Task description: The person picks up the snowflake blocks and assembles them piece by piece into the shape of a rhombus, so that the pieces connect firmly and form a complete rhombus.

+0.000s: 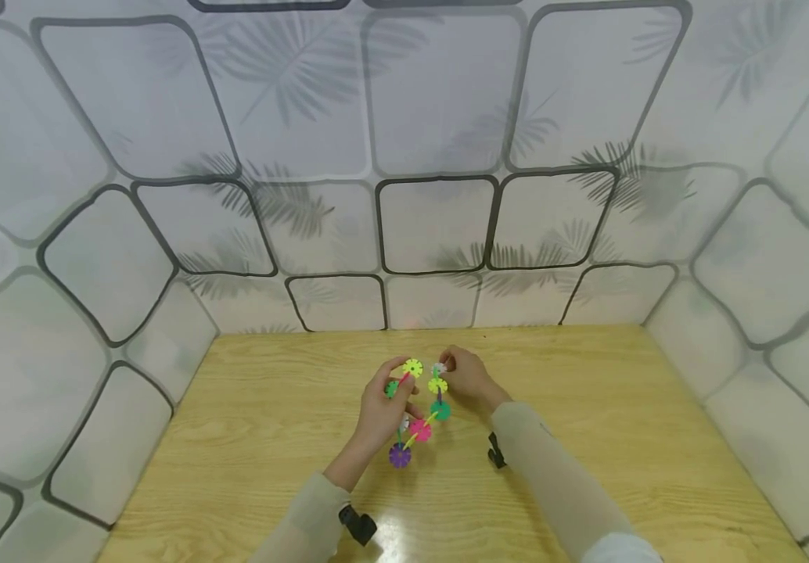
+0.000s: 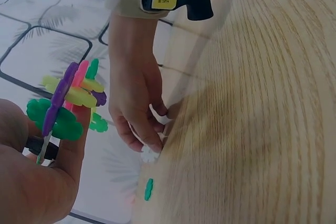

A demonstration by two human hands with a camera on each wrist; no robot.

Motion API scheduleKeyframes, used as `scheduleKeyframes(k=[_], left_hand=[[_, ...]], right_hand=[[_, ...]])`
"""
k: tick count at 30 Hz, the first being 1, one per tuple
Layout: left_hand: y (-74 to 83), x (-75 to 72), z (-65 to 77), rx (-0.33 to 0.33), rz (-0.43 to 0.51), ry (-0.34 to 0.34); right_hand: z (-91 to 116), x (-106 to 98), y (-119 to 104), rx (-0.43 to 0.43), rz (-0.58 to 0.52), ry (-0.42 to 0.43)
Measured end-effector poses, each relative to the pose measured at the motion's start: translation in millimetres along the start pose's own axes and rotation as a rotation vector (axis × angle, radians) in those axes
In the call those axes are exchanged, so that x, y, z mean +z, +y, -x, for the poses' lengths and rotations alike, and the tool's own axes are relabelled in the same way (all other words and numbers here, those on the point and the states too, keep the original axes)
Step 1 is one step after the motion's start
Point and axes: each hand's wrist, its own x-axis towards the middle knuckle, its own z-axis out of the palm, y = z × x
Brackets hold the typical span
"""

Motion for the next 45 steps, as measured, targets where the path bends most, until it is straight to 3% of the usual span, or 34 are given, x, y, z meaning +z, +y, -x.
scheduleKeyframes(k=[11, 24, 36, 45], left_hand=[[-1.0, 0.0, -0.3, 0.004, 0.007, -0.010], [1.9, -1.5, -2.2, -0.010, 0.007, -0.028], [5.8, -2.2, -3.1, -0.040, 0.000, -0.036], [9.3, -11.4, -7.5, -0.053, 0.008, -0.096]], right_hand=[[14, -16, -5, 0.009, -0.181, 0.016], [22, -38, -36, -0.174, -0.161, 0.040], [30, -50, -54, -0.205, -0.264, 0.008], [38, -57, -61, -0.250, -0.351, -0.034]])
